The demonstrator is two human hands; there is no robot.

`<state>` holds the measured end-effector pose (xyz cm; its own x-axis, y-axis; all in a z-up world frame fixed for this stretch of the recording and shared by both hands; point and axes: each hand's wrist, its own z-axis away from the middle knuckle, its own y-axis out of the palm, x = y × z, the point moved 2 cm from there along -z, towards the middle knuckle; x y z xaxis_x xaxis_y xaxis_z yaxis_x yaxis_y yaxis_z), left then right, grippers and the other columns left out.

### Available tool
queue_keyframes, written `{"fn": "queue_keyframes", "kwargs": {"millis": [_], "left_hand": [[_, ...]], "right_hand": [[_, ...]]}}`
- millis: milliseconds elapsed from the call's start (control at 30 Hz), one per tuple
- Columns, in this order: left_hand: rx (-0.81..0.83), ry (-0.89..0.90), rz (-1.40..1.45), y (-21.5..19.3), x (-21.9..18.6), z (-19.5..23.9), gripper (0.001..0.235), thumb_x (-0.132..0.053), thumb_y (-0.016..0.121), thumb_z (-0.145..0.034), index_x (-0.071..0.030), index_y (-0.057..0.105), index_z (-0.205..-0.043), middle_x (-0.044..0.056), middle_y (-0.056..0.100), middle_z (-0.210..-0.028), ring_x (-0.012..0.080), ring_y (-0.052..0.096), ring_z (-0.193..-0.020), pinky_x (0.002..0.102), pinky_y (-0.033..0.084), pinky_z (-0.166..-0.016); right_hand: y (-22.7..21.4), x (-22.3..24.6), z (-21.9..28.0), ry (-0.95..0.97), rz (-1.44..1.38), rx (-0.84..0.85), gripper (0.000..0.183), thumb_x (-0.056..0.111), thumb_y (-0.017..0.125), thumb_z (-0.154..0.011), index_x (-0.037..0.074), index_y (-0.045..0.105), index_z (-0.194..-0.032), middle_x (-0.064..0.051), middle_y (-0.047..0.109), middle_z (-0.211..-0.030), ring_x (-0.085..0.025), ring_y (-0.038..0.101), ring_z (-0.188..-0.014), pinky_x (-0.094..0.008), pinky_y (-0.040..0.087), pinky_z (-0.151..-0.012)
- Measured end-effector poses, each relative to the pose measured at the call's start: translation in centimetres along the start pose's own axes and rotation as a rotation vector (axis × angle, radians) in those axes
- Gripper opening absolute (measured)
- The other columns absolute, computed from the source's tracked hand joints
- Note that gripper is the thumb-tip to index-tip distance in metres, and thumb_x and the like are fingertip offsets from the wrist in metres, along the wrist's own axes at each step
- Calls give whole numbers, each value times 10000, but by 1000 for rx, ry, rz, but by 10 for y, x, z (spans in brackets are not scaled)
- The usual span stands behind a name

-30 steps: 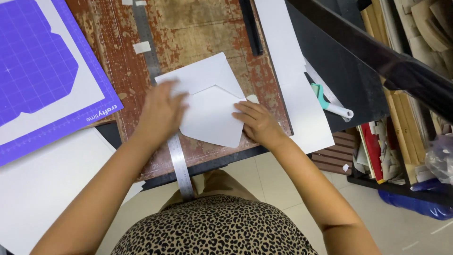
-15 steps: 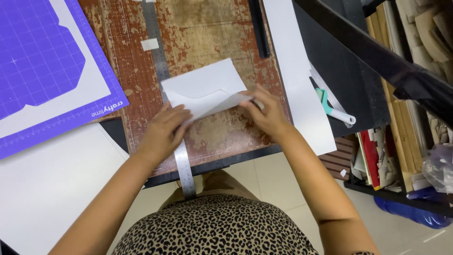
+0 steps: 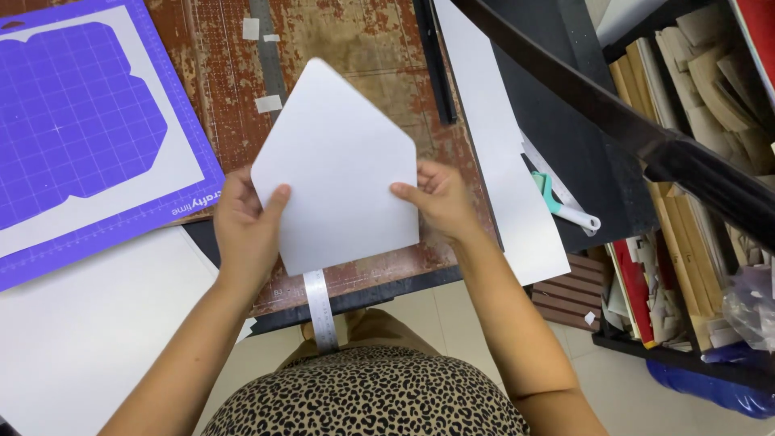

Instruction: Making paper envelopes using a cutting machine and manual folding tools

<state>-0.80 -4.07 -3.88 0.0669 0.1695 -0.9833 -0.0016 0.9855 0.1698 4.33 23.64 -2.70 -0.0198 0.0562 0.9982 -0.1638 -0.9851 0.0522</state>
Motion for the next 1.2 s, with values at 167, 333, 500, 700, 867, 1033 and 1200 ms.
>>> {"fn": "queue_keyframes", "kwargs": {"millis": [167,333,500,700,867,1033,1200], "left_hand": [[285,924,-1022,38,-51,23,961,-415,932,-755,42,507,-1486,383,321,-1559,536,100,-1510,670,-37,-1177],[629,831,-1188,79,-67,7,1185,-558,881,-624,-90,372,-1587,233,388,-1590,452,205,-1529,735,10,-1170],[731,761,-1277,91,-54,-8,1190,-714,848,-589,-50,440,-1489,202,564,-1426,420,432,-1424,687,136,-1191],[797,666,-1297,92,-39,-8,881,-736,742,-736,-128,529,-1337,125,725,-1081,346,720,-1034,489,536,-924],[816,608,-1295,93,-42,-5,612,-582,734,-823,-109,616,-1193,124,752,-929,348,750,-868,478,586,-755],[832,599,-1308,93,-30,-6,583,-562,746,-815,-106,637,-1162,110,754,-883,333,756,-824,473,589,-708],[879,559,-1294,95,-38,-2,532,-486,747,-835,-73,644,-1154,146,753,-880,370,749,-845,484,585,-737]], "right_hand": [[6,-21,8,105,-88,5,263,-3,761,-880,-6,711,-1137,-142,785,-933,-199,770,-791,-336,653,-711],[14,-14,14,78,-63,63,210,26,721,-930,7,716,-1139,-95,774,-933,-156,739,-819,-325,642,-750],[6,-21,14,60,-58,41,185,40,706,-948,10,716,-1130,-76,770,-911,-145,736,-803,-311,640,-738],[0,-34,16,0,-59,-53,90,36,734,-927,20,716,-1014,-59,741,-801,-131,723,-721,-264,620,-661],[5,-24,16,-140,-7,-138,126,33,785,-899,33,701,-993,-20,702,-787,-82,671,-737,-211,582,-671],[4,-20,15,-199,-20,-164,442,-18,849,-815,17,621,-1192,-35,644,-890,-83,677,-797,-212,608,-716],[-5,3,12,-250,206,-23,349,34,890,-789,29,767,-1116,-40,595,-934,-62,620,-843,-213,604,-777]]}}
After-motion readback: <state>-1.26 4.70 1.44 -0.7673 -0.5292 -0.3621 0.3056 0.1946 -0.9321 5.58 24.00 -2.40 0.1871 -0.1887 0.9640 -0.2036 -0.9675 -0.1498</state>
